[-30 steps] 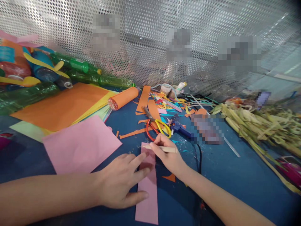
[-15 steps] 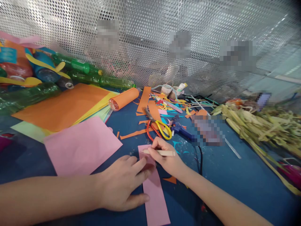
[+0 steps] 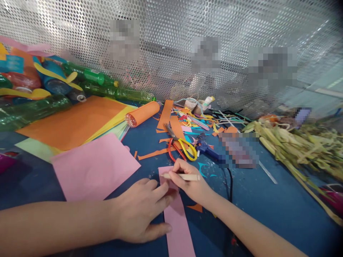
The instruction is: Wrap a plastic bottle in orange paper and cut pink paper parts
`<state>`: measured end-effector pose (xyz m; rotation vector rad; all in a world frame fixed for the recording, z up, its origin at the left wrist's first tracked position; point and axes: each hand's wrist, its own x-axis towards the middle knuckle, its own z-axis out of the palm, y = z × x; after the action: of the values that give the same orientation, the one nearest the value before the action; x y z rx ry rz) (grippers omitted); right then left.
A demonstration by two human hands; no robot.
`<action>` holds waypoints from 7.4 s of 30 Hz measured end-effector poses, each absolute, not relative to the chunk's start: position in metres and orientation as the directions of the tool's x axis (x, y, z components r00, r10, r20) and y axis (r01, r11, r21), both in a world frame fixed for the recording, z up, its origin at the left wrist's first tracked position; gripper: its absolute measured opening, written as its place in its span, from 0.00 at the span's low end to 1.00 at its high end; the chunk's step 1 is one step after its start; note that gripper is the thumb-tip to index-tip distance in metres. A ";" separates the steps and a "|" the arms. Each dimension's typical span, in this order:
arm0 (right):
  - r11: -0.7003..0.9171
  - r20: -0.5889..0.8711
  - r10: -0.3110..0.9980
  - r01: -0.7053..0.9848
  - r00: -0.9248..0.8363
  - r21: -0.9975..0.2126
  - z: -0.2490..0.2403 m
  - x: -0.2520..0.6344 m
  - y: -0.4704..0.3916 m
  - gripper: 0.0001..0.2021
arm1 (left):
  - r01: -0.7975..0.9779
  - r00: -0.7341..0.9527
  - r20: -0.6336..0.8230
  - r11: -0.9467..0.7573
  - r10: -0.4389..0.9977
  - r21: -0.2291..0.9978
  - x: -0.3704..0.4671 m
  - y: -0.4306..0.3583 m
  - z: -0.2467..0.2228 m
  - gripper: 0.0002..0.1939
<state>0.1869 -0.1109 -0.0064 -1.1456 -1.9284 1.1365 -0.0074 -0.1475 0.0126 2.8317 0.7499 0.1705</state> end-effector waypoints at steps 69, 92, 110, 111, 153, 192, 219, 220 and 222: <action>0.225 0.058 0.916 0.387 -0.398 -0.894 -0.001 0.187 -0.113 0.11 | 0.444 0.889 0.068 -0.889 0.453 0.109 -0.005 -0.153 0.005 0.31; 0.204 0.203 0.979 0.081 -0.026 -0.976 0.002 0.197 -0.110 0.06 | 0.471 0.530 0.225 -0.504 0.818 0.724 -0.020 -0.135 0.010 0.13; 0.122 0.078 0.932 0.103 -0.355 -0.987 0.010 0.192 -0.123 0.09 | 0.477 0.527 0.214 -0.495 0.822 0.727 -0.016 -0.132 -0.005 0.19; 0.111 0.058 0.931 0.127 -0.360 -0.986 0.009 0.192 -0.123 0.09 | 0.484 0.530 0.207 -0.494 0.822 0.723 -0.016 -0.132 -0.005 0.19; 0.046 0.019 0.912 0.057 -0.410 -0.997 0.013 0.190 -0.115 0.15 | 0.269 0.300 0.170 -0.254 0.939 0.929 -0.014 -0.120 -0.003 0.10; 0.166 0.254 0.961 0.961 -0.107 -0.222 0.045 0.243 0.026 0.14 | 0.593 0.485 0.221 -0.504 0.846 0.628 -0.011 -0.128 -0.004 0.23; 0.005 -0.052 0.968 0.227 -0.245 -0.974 0.026 0.203 -0.058 0.15 | -0.131 0.237 0.011 0.021 0.971 0.991 0.011 -0.061 0.039 0.14; 0.018 -0.024 0.962 0.152 -0.271 -0.988 0.025 0.198 -0.059 0.17 | -0.145 0.211 0.054 -0.023 0.976 0.989 0.014 -0.055 0.043 0.15; 0.038 0.007 0.947 0.090 -0.320 -0.995 0.024 0.190 -0.062 0.18 | -0.140 0.161 0.115 -0.092 0.980 0.986 0.016 -0.047 0.050 0.15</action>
<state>0.1902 -0.0625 0.0237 -1.0912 -1.5300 1.3809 0.0161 -0.0471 0.0499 1.2611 0.9366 1.2170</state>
